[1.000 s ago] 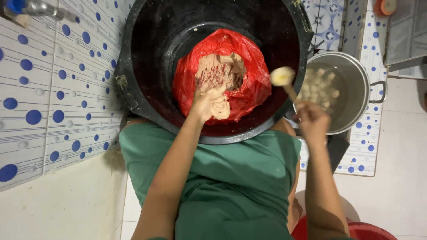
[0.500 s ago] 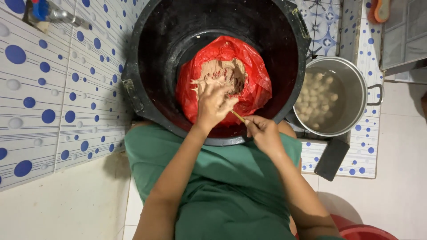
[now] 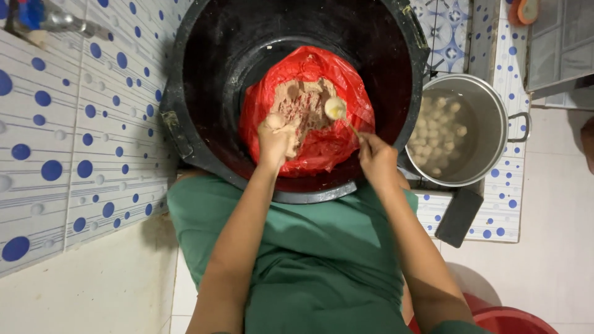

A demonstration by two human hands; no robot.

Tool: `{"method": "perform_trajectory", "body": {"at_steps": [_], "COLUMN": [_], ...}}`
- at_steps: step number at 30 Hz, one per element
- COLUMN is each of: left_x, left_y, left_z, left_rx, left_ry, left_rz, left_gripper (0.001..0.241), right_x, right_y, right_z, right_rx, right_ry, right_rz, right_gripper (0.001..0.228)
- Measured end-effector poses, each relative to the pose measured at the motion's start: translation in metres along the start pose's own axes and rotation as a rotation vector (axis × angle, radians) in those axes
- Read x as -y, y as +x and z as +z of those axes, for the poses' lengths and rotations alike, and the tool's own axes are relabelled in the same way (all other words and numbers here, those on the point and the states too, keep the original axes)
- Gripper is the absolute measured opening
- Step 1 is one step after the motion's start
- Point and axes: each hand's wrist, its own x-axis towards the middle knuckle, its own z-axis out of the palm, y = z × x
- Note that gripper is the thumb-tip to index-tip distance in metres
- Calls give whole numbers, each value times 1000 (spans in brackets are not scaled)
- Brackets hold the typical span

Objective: The person is portioning a meat or dough mixture from a plastic bag into a pot of water to make meatballs, using a spoon and their hands.

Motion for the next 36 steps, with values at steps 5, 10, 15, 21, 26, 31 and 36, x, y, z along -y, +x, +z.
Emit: {"method": "perform_trajectory", "body": {"at_steps": [5,10,15,21,26,31,36], "left_x": [-35,-46,-39,-23,-49,-38,-67], "left_y": [-32,-39,-27,-26,-50,-38,-52], "left_z": [11,12,1,0,7,4,3], "left_rx": [154,156,307,259,298,469,514], "left_ry": [82,39,84,160,108,63,-186], "left_rz": [107,14,-72,174,6,178,-145], "left_gripper": [34,21,18,29,19,17,11], "right_x": [-8,-7,-2,-1,-4,-10,-10], "right_y": [12,10,11,11,11,11,10], "right_z": [23,25,25,25,25,28,27], "right_rx": [-202,-215,-213,-204,-207,-226,-228], "right_ry": [55,65,52,29,43,46,27], "right_rz": [-172,-174,-165,-173,-179,-202,-207], "right_gripper": [17,18,17,17,17,16,16]}}
